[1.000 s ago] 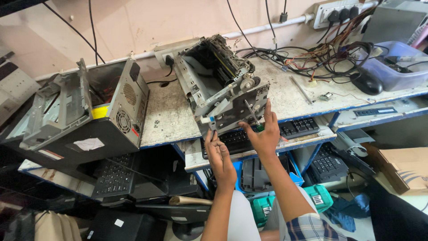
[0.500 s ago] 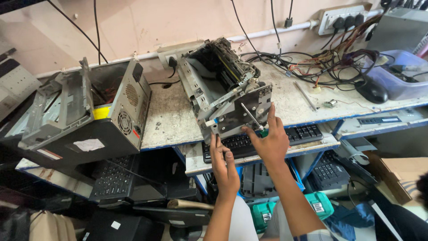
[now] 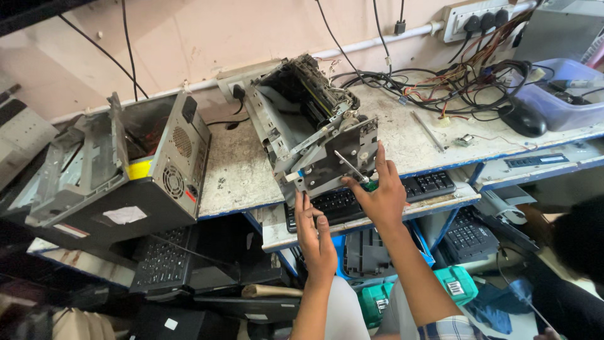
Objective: The person disassembles a printer mechanism on a workbench, using a screwdriver to remove screws and separate internal components. They handle gears, rollers, and metal plates, placing removed parts on the bench.
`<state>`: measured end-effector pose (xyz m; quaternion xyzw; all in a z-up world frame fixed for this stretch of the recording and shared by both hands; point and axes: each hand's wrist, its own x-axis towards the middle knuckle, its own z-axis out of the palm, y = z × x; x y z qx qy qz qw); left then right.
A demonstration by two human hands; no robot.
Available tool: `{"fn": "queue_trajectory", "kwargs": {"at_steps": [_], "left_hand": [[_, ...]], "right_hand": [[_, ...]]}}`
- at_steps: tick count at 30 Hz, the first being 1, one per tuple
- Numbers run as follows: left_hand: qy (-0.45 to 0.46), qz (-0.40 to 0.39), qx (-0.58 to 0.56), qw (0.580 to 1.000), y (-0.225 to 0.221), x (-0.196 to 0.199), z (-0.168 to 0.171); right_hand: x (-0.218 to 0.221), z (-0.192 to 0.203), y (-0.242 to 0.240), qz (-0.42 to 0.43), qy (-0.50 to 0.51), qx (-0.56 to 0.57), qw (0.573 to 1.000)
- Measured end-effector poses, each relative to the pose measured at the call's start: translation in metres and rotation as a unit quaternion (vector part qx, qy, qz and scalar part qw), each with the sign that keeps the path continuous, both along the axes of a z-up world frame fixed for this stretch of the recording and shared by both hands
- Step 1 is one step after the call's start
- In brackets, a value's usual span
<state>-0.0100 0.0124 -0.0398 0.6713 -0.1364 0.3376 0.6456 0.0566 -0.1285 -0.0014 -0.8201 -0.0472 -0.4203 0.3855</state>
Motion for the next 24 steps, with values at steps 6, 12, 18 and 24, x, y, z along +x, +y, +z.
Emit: {"fn": "queue_trajectory", "kwargs": {"at_steps": [6,12,18,24], "left_hand": [[0.001,-0.020,-0.029,0.999,0.001,0.003,-0.001],[0.037,-0.004,-0.060,0.997,-0.009,0.008,-0.012],[0.023,0.022,-0.049,0.998,-0.018,0.014,-0.010],[0.032,0.046,0.007,0.998,-0.026,0.012,-0.001]], "right_hand": [[0.007,0.003,-0.008,0.018,0.022,0.007,1.000],[0.017,0.005,-0.026,0.048,0.019,-0.016,0.999],[0.029,-0.009,-0.037,0.066,0.041,-0.018,0.997],[0.035,-0.014,-0.049,0.107,0.069,-0.017,0.992]]}}
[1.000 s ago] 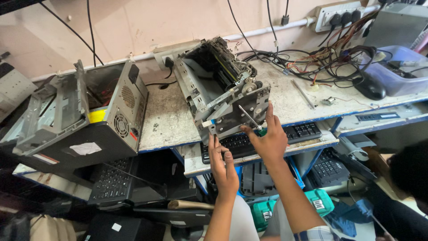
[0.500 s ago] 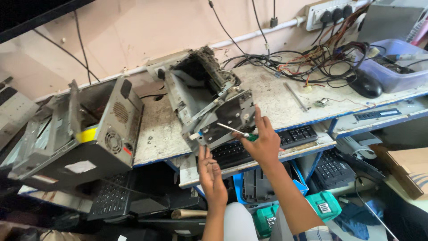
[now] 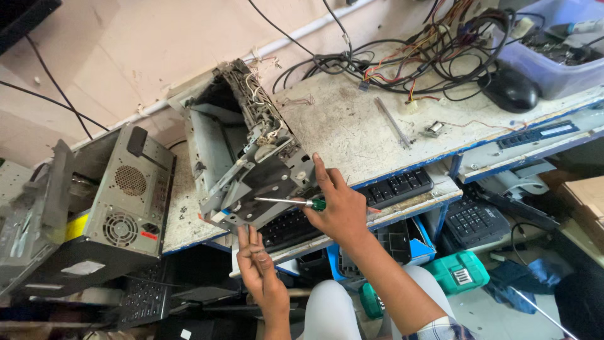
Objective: The person disassembles a printer mechanism on a workbench, using a screwdriver to remove screws and separate internal components. They handle gears, rollers, and metal plates, placing removed parts on the bench.
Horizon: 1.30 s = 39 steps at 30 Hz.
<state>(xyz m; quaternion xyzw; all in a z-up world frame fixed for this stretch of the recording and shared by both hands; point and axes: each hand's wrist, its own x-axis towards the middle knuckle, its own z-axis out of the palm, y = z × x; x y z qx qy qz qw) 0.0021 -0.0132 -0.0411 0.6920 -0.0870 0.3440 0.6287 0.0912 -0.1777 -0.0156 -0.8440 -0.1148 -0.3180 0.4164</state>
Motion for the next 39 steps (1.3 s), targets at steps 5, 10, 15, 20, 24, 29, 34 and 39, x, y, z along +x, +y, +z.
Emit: {"fn": "queue_trajectory", "kwargs": {"at_steps": [5,10,15,20,24,29,34,39], "left_hand": [[0.004,0.009,0.017,1.000,-0.002,0.003,-0.003],[-0.011,-0.002,-0.007,1.000,0.001,0.003,-0.013],[-0.033,-0.034,-0.035,0.998,0.010,0.002,-0.021],[-0.029,-0.030,-0.032,0.999,0.016,0.001,-0.016],[-0.032,-0.033,-0.026,0.999,0.023,0.000,-0.008],[-0.020,-0.020,0.018,0.999,0.037,-0.011,0.004],[-0.094,0.127,0.162,0.974,0.057,-0.024,0.028],[-0.143,0.156,0.309,0.927,0.098,-0.010,0.072]], "right_hand": [[0.004,0.002,-0.001,-0.003,-0.030,-0.007,1.000],[0.003,0.002,0.005,-0.030,-0.037,-0.016,0.999],[0.004,-0.005,0.015,-0.049,-0.083,-0.014,0.995],[-0.002,-0.001,0.032,-0.089,-0.093,-0.021,0.991],[-0.011,0.004,0.044,-0.108,-0.109,-0.038,0.987],[-0.016,0.004,0.047,-0.121,-0.095,-0.065,0.986],[-0.017,0.004,0.051,-0.108,-0.052,-0.024,0.992],[-0.020,0.004,0.054,-0.105,-0.070,-0.020,0.992]]}}
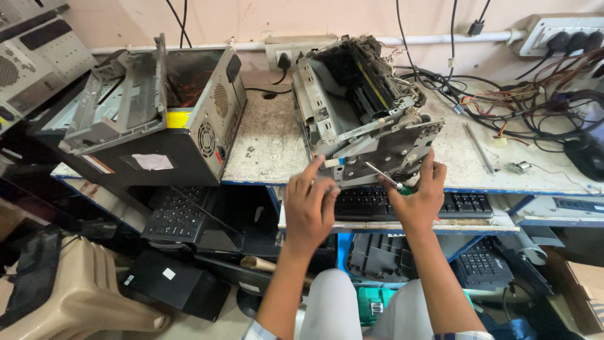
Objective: The person disassembles a printer mechanism on a workbench, using a screwdriver to remove screws and separate internal components. They handle gears, rollers, and metal plates, placing removed parts on the bench.
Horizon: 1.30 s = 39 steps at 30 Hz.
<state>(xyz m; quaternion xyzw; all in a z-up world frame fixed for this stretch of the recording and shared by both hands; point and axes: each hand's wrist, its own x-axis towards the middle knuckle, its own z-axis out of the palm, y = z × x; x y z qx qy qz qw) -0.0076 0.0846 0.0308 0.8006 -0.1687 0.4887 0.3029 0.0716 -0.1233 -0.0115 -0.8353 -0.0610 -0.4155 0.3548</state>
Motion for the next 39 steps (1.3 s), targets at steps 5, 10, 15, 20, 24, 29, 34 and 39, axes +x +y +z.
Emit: {"fn": "queue_trajectory", "kwargs": {"at_steps": [5,10,15,20,24,29,34,39], "left_hand": [[0.003,-0.016,0.082,0.997,0.018,0.008,0.030],[0.001,-0.127,-0.006,0.992,0.028,0.015,0.036],[0.027,-0.160,-0.081,0.983,0.032,0.014,0.030],[0.027,-0.164,-0.100,0.981,0.028,0.000,0.021],[0.043,-0.158,-0.064,0.984,0.021,-0.005,0.022],[0.003,-0.131,-0.020,0.991,0.016,-0.010,0.023],[-0.041,-0.101,-0.025,0.994,0.001,-0.015,-0.003],[-0.020,-0.094,0.003,0.995,-0.025,-0.017,-0.030]], "right_hand": [[0.000,-0.001,-0.002,-0.005,0.009,0.002,1.000],[0.000,-0.001,-0.004,-0.003,0.011,-0.002,1.000],[-0.003,-0.001,-0.007,0.000,0.000,-0.007,1.000],[-0.004,0.000,-0.006,0.002,0.021,0.012,1.000],[-0.004,0.001,-0.002,0.009,0.023,0.031,0.999],[-0.004,0.005,-0.001,0.008,0.018,0.042,0.999],[-0.004,0.009,-0.002,-0.005,-0.004,0.024,1.000],[-0.005,0.018,-0.005,-0.020,0.035,0.024,0.999]]}}
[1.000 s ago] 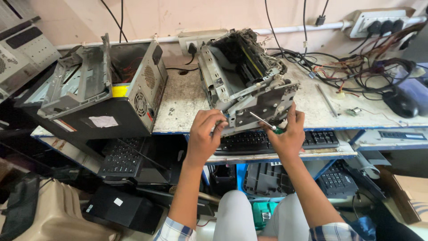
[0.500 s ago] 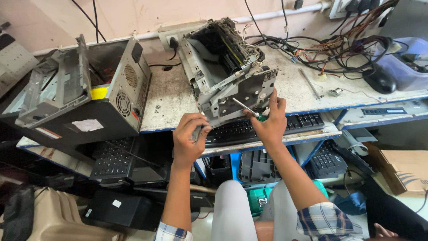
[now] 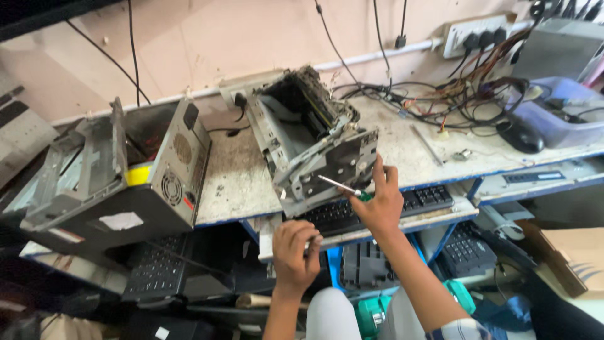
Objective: The person disassembles a printer mechanism on a workbench, using a screwdriver to remove screws and separate internal components. They handle gears, rollers, and metal plates, placing removed parts on the bench.
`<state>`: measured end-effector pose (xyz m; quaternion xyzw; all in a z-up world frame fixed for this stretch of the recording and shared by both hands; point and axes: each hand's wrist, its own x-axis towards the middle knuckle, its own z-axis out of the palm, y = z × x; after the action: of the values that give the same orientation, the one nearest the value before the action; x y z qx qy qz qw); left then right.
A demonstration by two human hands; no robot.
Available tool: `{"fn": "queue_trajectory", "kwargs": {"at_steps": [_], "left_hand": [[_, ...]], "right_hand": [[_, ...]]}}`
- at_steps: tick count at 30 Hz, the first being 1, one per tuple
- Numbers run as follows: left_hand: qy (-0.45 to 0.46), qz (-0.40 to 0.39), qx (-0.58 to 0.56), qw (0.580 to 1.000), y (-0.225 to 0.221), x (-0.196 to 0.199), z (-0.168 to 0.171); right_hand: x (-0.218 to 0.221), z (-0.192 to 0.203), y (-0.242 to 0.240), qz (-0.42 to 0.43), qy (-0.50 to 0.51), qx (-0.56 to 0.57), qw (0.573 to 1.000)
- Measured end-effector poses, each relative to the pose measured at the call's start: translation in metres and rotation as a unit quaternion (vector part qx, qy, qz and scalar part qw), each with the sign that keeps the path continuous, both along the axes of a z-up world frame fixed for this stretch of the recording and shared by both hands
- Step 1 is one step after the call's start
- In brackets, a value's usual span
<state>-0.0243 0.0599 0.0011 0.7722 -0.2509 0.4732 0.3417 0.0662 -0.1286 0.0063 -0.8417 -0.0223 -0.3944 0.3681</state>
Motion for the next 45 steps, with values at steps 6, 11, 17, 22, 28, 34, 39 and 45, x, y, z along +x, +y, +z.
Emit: {"fn": "queue_trajectory", "kwargs": {"at_steps": [6,11,17,22,28,34,39,45], "left_hand": [[0.049,0.063,0.064,0.995,-0.014,0.009,-0.005],[0.080,0.137,0.078,0.984,-0.013,0.012,-0.007],[0.123,0.034,-0.010,0.992,-0.016,0.013,-0.013],[0.133,-0.027,-0.078,0.988,-0.022,0.009,-0.013],[0.132,-0.047,-0.096,0.985,-0.020,0.001,-0.015],[0.125,-0.060,-0.087,0.986,-0.020,0.000,-0.017],[0.121,-0.071,-0.085,0.986,-0.022,-0.001,-0.023],[0.131,-0.073,-0.088,0.985,-0.021,0.005,-0.030]], "right_hand": [[0.001,-0.004,-0.001,0.018,-0.001,0.016,1.000],[0.007,-0.003,-0.006,0.030,-0.033,-0.009,0.999],[0.006,-0.007,0.000,0.036,-0.030,0.032,0.998],[0.011,-0.009,-0.004,0.043,-0.066,0.023,0.997],[0.015,-0.017,-0.003,0.041,-0.025,0.049,0.998],[0.020,-0.023,-0.005,0.044,-0.052,0.037,0.997],[0.022,-0.028,-0.007,0.061,-0.066,0.044,0.995],[0.021,-0.027,-0.004,0.062,-0.079,0.035,0.994]]}}
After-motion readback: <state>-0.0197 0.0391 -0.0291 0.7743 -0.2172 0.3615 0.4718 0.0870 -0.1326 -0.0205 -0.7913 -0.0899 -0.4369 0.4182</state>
